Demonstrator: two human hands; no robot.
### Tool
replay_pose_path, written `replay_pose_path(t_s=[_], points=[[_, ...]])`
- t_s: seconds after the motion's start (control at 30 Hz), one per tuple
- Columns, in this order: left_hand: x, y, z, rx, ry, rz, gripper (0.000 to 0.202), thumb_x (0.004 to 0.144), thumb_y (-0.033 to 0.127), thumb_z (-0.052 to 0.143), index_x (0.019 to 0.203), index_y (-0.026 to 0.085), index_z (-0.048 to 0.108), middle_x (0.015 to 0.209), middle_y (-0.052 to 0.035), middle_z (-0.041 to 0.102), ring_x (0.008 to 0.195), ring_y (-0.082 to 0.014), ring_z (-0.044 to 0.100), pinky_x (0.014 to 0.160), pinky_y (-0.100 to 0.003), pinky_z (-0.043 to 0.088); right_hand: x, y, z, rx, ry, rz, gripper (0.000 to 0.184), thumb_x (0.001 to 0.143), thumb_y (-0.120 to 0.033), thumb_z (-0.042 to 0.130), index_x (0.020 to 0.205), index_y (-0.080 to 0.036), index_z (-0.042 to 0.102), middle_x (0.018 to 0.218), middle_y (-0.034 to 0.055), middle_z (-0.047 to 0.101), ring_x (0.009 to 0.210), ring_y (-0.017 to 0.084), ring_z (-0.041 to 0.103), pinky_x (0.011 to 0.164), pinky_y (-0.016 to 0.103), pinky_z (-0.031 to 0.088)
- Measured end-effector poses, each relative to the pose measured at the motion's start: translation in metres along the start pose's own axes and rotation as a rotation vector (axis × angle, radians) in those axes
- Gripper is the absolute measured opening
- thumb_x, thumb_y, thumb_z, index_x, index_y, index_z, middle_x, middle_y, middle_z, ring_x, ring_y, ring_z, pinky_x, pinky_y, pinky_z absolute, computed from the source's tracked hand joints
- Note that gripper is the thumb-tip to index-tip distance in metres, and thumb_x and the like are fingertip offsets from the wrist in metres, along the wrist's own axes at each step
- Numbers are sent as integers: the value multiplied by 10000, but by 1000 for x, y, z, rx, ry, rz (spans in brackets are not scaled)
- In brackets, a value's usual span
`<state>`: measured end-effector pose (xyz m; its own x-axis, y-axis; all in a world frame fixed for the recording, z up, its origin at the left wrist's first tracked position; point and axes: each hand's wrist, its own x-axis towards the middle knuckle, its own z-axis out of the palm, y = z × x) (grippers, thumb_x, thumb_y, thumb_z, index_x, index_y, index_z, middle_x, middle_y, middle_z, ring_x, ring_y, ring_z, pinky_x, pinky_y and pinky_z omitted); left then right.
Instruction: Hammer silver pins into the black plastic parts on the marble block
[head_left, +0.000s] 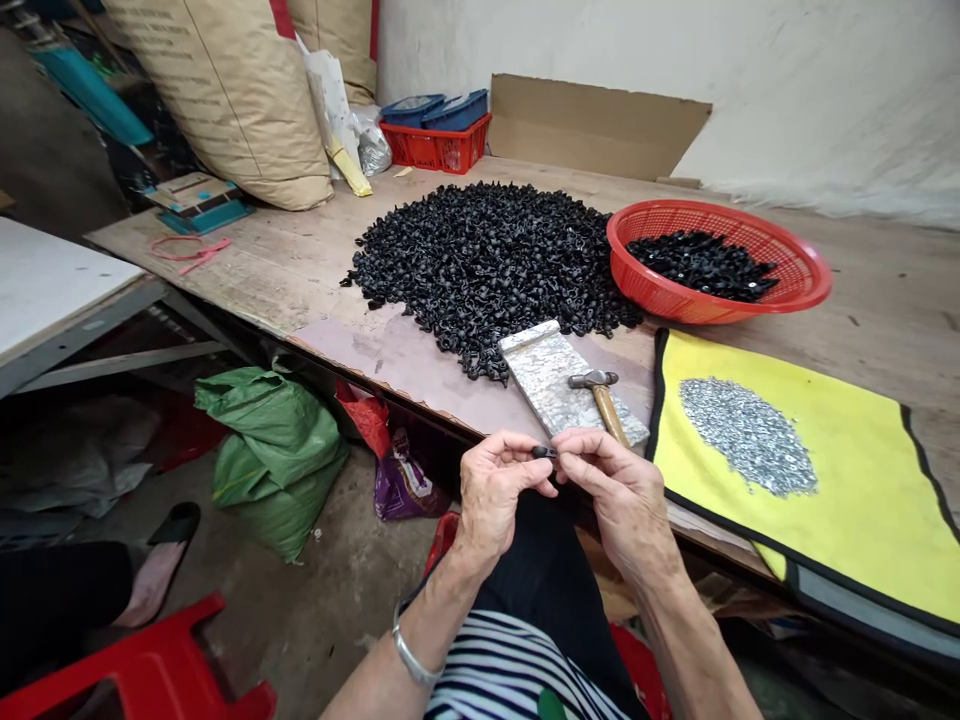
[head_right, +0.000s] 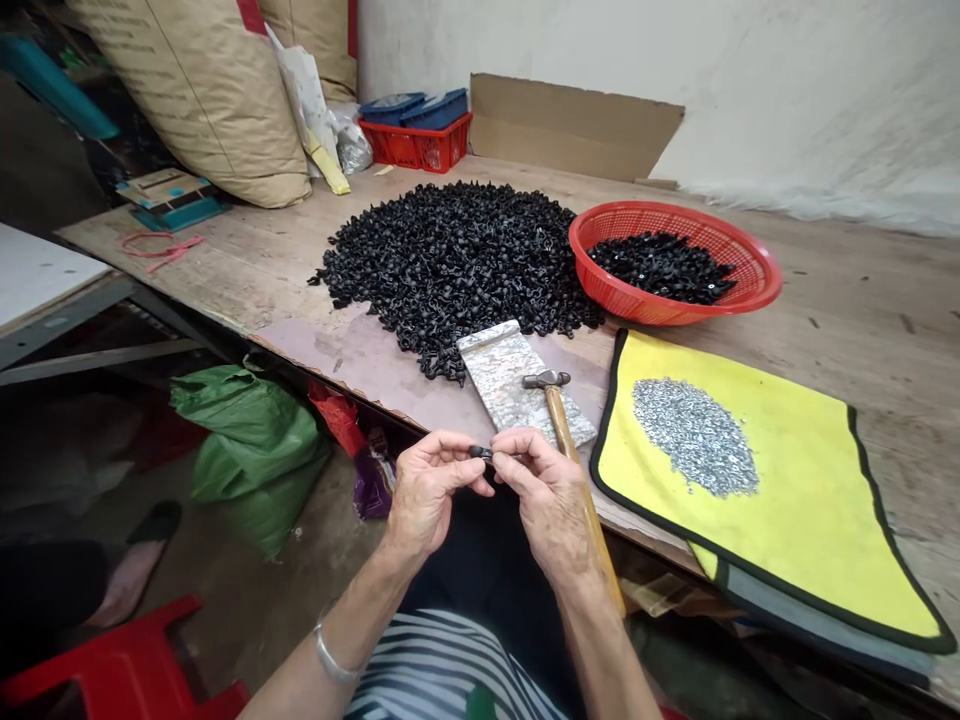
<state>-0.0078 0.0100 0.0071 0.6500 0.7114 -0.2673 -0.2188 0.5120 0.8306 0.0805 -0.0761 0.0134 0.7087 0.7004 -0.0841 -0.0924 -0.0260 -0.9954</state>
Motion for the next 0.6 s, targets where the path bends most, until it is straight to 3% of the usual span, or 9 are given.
replay_pose_path(t_s=[0.13, 0.3, 0.6], points=[[-2, -3, 2, 37, 25, 24, 107, 573, 135, 709, 652, 135, 636, 535, 18, 613, 431, -120, 582, 471, -232, 475, 1, -2, 6, -28, 42, 1, 76, 697, -253, 659, 737, -189, 656, 855, 25, 625, 817, 158, 558, 683, 254, 458], [-2, -6, 2, 29, 47, 43, 112, 575, 149, 719, 646, 140, 632, 530, 26, 605, 428, -114, 575, 470, -227, 470, 2, 1, 8, 27, 98, 76, 132, 662, -267, 688, 756, -176, 666, 773, 19, 634, 697, 143, 564, 614, 255, 468], [-5, -7, 7, 45, 51, 34, 112, 589, 140, 696, 669, 144, 617, 521, 13, 621, 441, -124, 583, 469, -226, 462, 3, 0, 7, 203, 78, 153, 107, 642, -246, 690, 706, -163, 668, 651, 4, 613, 570, 113, 532, 539, 247, 442]])
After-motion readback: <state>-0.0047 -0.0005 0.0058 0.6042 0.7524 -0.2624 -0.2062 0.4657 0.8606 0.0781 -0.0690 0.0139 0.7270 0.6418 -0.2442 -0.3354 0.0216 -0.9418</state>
